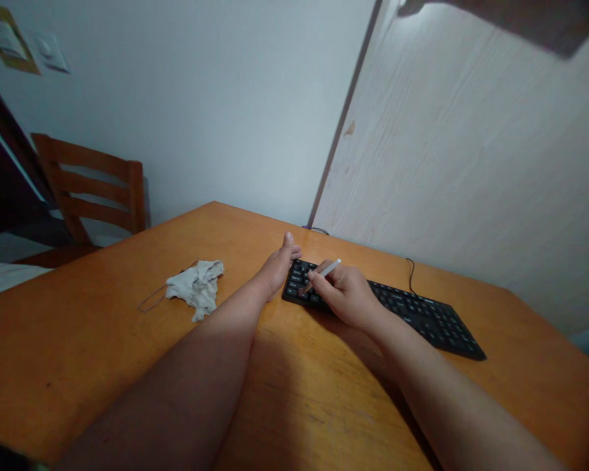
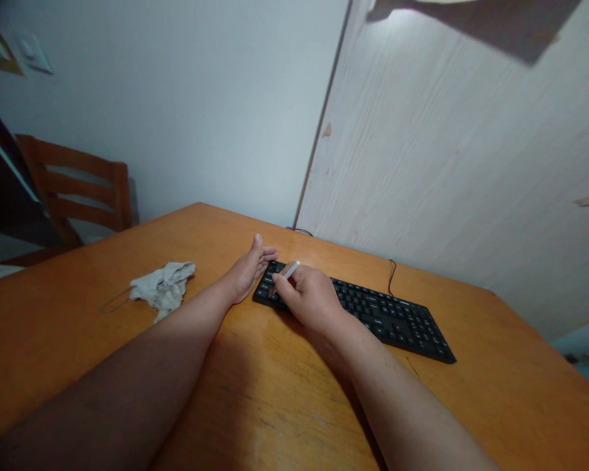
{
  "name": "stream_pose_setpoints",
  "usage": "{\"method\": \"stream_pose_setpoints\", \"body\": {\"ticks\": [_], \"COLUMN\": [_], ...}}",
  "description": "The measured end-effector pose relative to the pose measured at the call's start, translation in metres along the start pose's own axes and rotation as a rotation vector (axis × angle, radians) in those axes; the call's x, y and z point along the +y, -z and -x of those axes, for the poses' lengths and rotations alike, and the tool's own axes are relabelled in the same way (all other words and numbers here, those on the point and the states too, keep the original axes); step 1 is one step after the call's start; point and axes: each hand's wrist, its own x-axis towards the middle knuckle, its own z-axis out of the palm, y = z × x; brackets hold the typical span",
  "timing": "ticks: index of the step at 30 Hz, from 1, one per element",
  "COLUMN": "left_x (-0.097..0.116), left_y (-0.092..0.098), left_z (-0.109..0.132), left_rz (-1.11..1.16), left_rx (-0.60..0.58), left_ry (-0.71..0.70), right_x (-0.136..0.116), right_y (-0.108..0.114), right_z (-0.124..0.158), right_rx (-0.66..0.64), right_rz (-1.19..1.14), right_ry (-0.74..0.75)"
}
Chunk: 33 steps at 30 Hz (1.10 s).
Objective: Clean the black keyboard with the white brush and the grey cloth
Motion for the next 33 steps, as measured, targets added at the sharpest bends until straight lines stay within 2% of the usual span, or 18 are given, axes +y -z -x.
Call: {"method": "stream_pose_setpoints", "body": {"ticks": [2,4,9,15,20,25,29,33], "left_x": [0.000,0.000,0.000,0.002,0.001,0.002,0.003,0.002], "left_y": [0.000,0.001,0.001,0.001,0.002,0.002,0.002,0.003], "left_z": [0.000,0.000,0.001,0.001,0.001,0.001,0.000,-0.001], "left_rz": [0.000,-0.004,-0.007,-0.012,-0.023,-0.024,-0.012,0.004], "left_rx": [0.000,-0.004,-0.007,-0.014,-0.005,-0.005,0.004,-0.001], "left_ry": [-0.002,0.003,0.012,0.014,0.018,0.009,0.016,0.018], "right_x": [0.001,0.003,0.013,0.017,0.016,0.017,0.017,0.019], "right_y": [0.002,0.006,0.016,0.022,0.022,0.024,0.035,0.046], "right_z": [0.000,-0.001,-0.003,-0.003,-0.004,-0.005,-0.006,-0.008], "right_rx": [-0.012,0.028,0.123,0.000,0.053,-0.071,-0.104,-0.039], "right_rz": [-0.022,-0.018,0.149,0.092,0.129,0.087,0.161,0.251], "right_ry": [-0.010,-0.027,-0.076,-0.122,-0.116,-0.092,-0.180,-0.276]}}
